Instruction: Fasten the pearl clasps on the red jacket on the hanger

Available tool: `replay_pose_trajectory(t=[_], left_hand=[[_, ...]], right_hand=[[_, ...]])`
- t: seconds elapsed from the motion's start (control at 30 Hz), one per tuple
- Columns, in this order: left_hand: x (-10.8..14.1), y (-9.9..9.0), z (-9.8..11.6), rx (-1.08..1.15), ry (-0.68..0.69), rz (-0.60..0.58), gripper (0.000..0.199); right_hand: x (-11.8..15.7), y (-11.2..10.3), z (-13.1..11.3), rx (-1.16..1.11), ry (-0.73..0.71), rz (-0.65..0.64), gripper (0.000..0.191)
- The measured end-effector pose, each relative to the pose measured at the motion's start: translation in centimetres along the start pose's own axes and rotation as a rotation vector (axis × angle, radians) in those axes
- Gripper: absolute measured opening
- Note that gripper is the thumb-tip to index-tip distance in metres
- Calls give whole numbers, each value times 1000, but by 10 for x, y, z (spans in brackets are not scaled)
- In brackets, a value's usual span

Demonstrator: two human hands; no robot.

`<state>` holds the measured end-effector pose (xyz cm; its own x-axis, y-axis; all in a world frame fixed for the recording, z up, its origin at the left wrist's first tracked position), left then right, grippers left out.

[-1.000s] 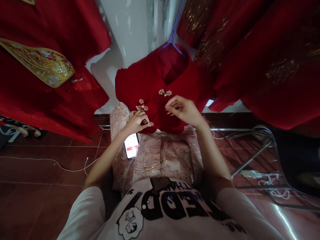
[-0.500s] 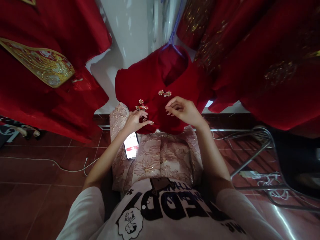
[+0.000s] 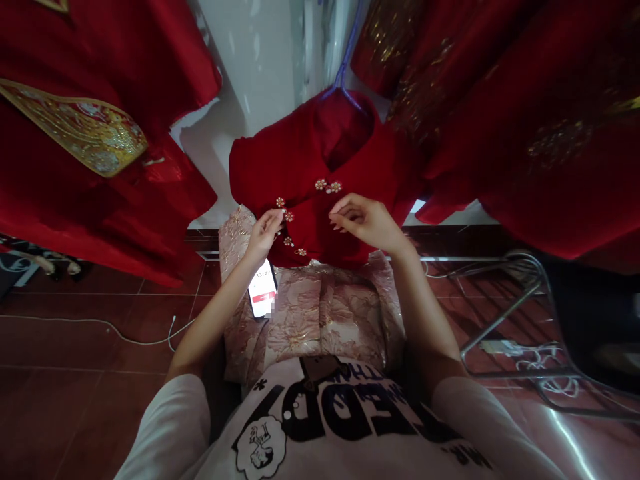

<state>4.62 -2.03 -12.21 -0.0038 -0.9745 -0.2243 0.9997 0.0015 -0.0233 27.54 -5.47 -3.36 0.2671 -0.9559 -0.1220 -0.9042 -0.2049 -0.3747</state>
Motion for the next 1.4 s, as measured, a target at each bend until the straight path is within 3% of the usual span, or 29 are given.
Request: replay_pose_trajectory(t=[0.17,0.3,0.6,0.67,0.77,0.87,0.97,1.03,1.13,1.27,1.4], left_hand=[[3,9,-5,222,-143,-48,22],[6,11,-2,317,-189,-39,16],[-1,10,-1,122,-178,48,10],[-4,14,0,113,-202,-8,20],[-8,27,14,131,-207,-188,52],[-11,44,41,47,-85,-384,77],[-14,61,65,-132,61,-483,73],[-18,70,76,-252,166,-455,58],[-24,78,96,-504,449,-348,31],[-27,88,116,-922,769,-285,26],[-32,97,131,-1154,943,-381,24]], right_hand=[[-1,1,1,5,2,-18,30],[-1,1,0,-13,-14,-31,27],[0,0,1,-12,-6,-31,31],[0,0,0,-20,-10,-30,32],[0,-2,-1,-29,-17,-28,32],[0,-4,-2,-36,-20,-5,33],[1,-8,-3,-45,-21,17,34],[2,-12,-4,-55,-15,39,34],[5,-19,-5,-90,-4,82,34],[7,-25,-7,-117,2,104,34],[8,-26,-10,-105,-3,97,34]])
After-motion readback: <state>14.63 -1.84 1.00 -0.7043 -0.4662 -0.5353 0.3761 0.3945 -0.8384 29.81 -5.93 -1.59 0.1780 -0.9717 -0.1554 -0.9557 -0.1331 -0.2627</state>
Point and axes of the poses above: each hand's wrist, its own x-axis away from the middle knuckle, its own y-axis out of the palm, z = x × y, the point moved 7 cm from there along -x, towards the middle knuckle, and after that the axes turned 10 degrees about y, right-handed, at the moved point
